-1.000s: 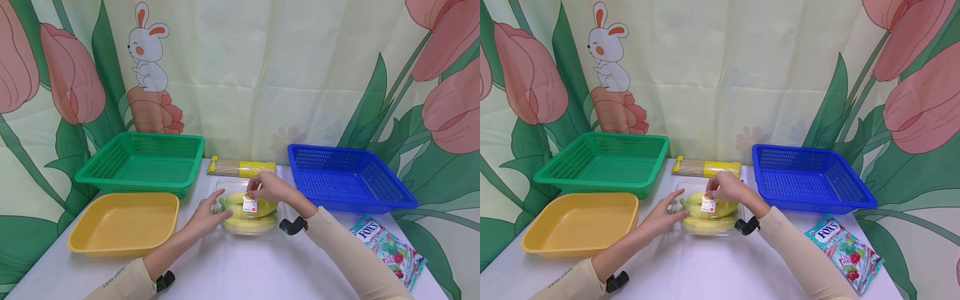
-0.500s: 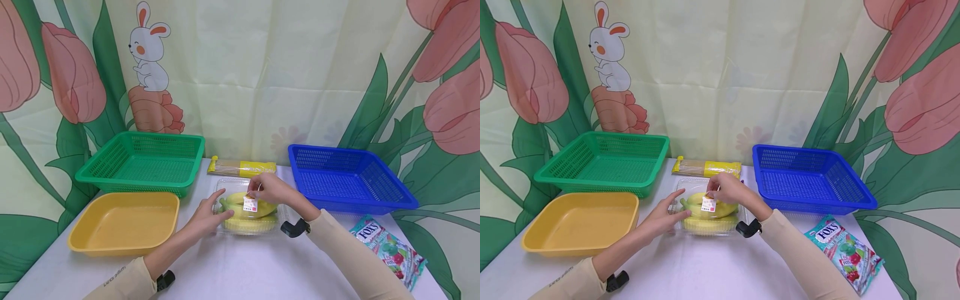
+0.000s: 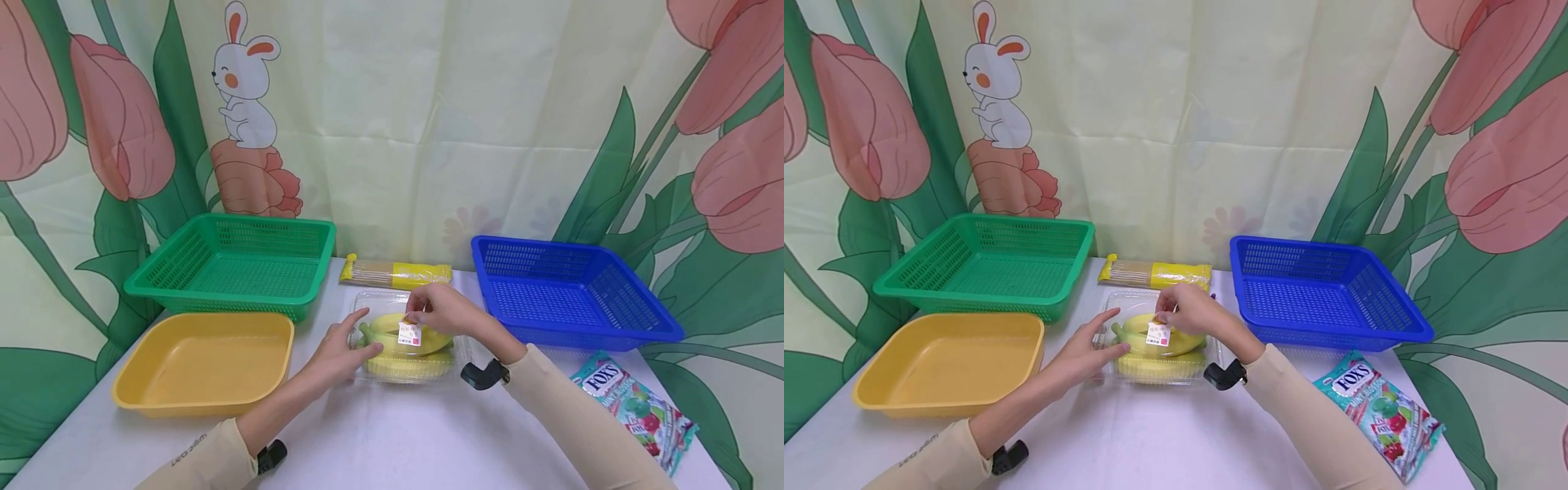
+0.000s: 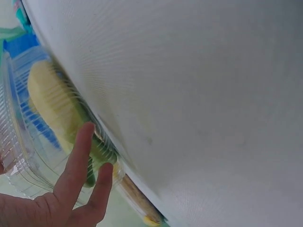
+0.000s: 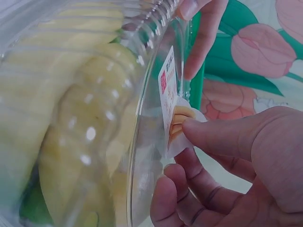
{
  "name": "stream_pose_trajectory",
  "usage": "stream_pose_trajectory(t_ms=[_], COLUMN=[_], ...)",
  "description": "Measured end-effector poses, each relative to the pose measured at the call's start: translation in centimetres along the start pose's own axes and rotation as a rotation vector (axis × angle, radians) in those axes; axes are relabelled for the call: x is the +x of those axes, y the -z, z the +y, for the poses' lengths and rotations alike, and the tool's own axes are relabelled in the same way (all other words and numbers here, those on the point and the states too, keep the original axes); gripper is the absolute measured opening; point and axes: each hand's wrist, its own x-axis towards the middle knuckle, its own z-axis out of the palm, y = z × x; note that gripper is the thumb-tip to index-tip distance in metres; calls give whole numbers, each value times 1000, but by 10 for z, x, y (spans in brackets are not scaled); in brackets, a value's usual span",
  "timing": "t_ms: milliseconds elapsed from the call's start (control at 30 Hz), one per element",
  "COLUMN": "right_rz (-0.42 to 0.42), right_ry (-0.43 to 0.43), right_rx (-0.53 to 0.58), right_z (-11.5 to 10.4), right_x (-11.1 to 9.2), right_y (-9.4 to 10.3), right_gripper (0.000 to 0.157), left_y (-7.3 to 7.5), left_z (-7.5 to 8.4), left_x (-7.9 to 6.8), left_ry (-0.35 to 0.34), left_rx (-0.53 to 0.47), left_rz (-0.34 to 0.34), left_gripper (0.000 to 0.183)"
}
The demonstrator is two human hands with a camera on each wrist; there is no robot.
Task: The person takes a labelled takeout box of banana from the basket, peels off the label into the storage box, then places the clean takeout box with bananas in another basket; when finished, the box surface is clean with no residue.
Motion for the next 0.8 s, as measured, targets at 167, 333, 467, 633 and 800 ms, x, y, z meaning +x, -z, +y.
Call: stream_pose_trajectory(t_ms=[167,333,467,633,800], right_rz=[17,24,32,40,42], right_ry=[25,53,66,85,92], right_rx=[-10,0,-1,-6,-5], right_z=[1,0,0,1,-1], right_x=[-1,-3,-4,-5,-7], right_y=[-1,-1,-1,-2,0], right_gripper=[7,6,7,7,7], left_y=[-1,0,0,0,0], left_z=[0,-1,-2,-2,-3], left_x=[0,-1,-2,-2,-2], left_ry=[-18,-25,-30,-27,-38], left_rx=[14,-15,-26,-24,-31], left_rz=[8,-1,-7,-8,-7], left_gripper=[76,77,77,78,78])
